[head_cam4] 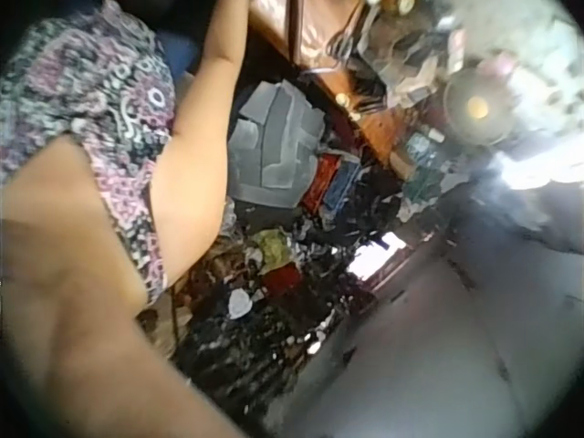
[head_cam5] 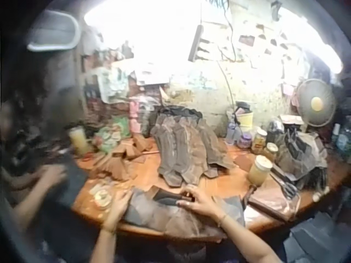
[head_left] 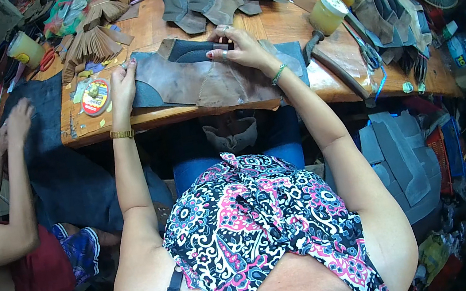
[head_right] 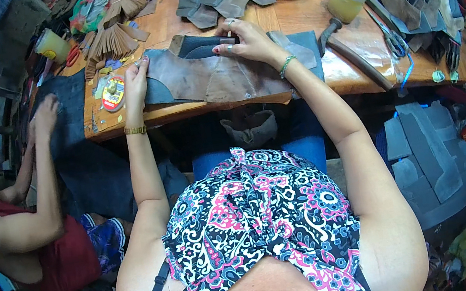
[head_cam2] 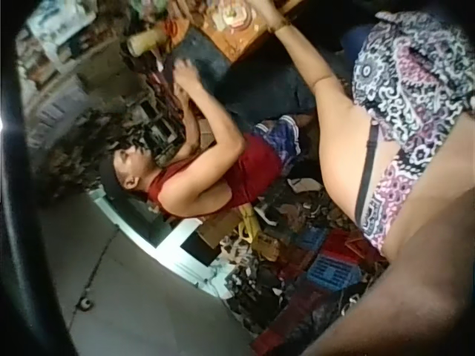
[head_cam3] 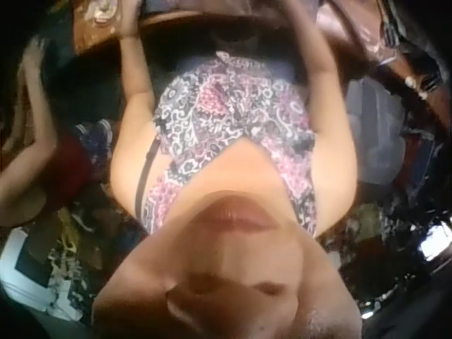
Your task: Sort leather components and hammer a leather upper piece onto a shoe template.
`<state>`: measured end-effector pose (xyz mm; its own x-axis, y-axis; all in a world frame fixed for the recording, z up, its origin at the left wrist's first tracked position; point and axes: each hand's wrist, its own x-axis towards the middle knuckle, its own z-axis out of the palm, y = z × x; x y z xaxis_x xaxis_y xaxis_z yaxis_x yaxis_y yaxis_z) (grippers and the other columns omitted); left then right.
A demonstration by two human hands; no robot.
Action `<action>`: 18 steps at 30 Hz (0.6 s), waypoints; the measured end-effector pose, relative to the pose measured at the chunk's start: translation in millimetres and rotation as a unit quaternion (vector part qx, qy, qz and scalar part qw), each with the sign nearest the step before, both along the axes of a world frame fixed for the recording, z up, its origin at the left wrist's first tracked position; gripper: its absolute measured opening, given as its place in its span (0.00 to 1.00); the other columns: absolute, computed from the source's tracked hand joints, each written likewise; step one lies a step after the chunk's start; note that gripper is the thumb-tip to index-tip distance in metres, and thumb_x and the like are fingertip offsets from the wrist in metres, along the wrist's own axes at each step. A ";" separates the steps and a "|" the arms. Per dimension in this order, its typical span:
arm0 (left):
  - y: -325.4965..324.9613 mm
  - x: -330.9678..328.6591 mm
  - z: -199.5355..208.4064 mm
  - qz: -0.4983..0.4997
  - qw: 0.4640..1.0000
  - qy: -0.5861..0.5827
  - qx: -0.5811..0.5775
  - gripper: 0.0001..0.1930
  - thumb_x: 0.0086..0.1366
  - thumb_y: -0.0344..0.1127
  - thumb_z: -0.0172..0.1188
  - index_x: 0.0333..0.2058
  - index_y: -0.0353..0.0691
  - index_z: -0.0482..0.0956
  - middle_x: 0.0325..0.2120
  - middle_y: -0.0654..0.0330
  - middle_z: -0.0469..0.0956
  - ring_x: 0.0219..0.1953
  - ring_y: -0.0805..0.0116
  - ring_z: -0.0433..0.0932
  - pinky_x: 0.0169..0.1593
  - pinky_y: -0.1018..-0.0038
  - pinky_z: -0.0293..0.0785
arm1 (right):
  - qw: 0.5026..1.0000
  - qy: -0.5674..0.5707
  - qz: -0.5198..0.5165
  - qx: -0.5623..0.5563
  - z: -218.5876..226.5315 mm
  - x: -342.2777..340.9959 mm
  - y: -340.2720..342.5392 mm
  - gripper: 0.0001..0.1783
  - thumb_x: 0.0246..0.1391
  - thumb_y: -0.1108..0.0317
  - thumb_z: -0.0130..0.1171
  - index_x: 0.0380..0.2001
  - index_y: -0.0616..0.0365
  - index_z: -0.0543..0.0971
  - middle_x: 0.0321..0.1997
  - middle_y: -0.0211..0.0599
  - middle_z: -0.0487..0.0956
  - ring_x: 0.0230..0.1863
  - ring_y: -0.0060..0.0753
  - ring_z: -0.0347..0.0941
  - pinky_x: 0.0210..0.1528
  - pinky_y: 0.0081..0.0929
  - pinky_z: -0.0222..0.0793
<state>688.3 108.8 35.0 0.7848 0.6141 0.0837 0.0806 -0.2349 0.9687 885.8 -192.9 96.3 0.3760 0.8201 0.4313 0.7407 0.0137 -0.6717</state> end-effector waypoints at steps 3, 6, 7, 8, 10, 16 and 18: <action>-1.2 0.5 -6.3 0.057 0.984 0.036 0.167 0.18 0.75 0.42 0.57 0.27 0.36 0.77 0.22 0.76 0.65 0.26 0.83 0.59 0.29 0.71 0.56 | 1.000 0.010 0.004 -0.011 0.1 0.8 -3.7 0.22 0.54 0.56 0.72 0.44 0.61 0.81 0.39 0.36 0.78 0.42 0.31 0.73 0.46 0.28 0.68; -7.6 0.2 -5.3 0.059 0.990 -0.014 0.131 0.17 0.74 0.40 0.57 0.29 0.34 0.79 0.24 0.75 0.68 0.27 0.82 0.62 0.31 0.75 0.59 | 1.000 0.018 0.018 0.000 -3.8 2.0 -5.4 0.22 0.53 0.57 0.74 0.44 0.62 0.80 0.39 0.32 0.77 0.43 0.27 0.72 0.47 0.25 0.68; -11.5 0.8 -1.2 0.039 0.997 -0.046 0.043 0.16 0.74 0.40 0.57 0.30 0.33 0.80 0.24 0.75 0.70 0.28 0.82 0.63 0.33 0.77 0.61 | 1.000 0.019 0.017 0.000 -4.2 2.4 -6.0 0.22 0.53 0.57 0.74 0.44 0.62 0.80 0.39 0.32 0.77 0.43 0.27 0.72 0.47 0.25 0.68; -15.2 1.5 3.4 0.018 0.996 -0.078 -0.046 0.16 0.74 0.39 0.57 0.31 0.33 0.81 0.25 0.74 0.72 0.29 0.82 0.65 0.35 0.78 0.62 | 0.999 0.045 0.026 0.007 -4.6 2.8 -6.4 0.22 0.53 0.59 0.74 0.44 0.62 0.81 0.39 0.29 0.77 0.43 0.25 0.72 0.47 0.24 0.68; -17.2 0.5 7.2 0.008 0.995 -0.090 -0.047 0.14 0.74 0.38 0.56 0.33 0.34 0.83 0.27 0.74 0.75 0.30 0.83 0.67 0.38 0.81 0.64 | 0.997 0.070 0.036 0.015 -6.3 3.0 -6.0 0.22 0.53 0.60 0.75 0.44 0.62 0.81 0.39 0.27 0.77 0.43 0.22 0.71 0.47 0.24 0.68; -14.2 2.3 4.3 -0.008 0.983 -0.093 -0.160 0.12 0.73 0.38 0.58 0.28 0.42 0.81 0.25 0.74 0.74 0.28 0.84 0.66 0.35 0.80 0.62 | 0.977 0.195 0.075 0.045 -2.9 -0.9 -6.8 0.19 0.50 0.64 0.76 0.42 0.60 0.83 0.35 0.21 0.78 0.38 0.15 0.72 0.42 0.19 0.67; -7.1 1.9 -2.4 0.005 0.982 -0.090 -0.165 0.13 0.71 0.38 0.60 0.25 0.45 0.79 0.22 0.75 0.71 0.24 0.84 0.63 0.30 0.81 0.58 | 0.972 0.212 0.092 0.050 -3.1 -2.8 -4.7 0.18 0.50 0.65 0.77 0.42 0.59 0.83 0.35 0.20 0.78 0.39 0.14 0.72 0.43 0.18 0.67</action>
<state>690.2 101.6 32.6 0.7690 0.6390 0.0157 -0.0983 0.0940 0.9907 882.9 -197.6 93.2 0.3891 0.8517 0.3511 0.3766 0.2008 -0.9043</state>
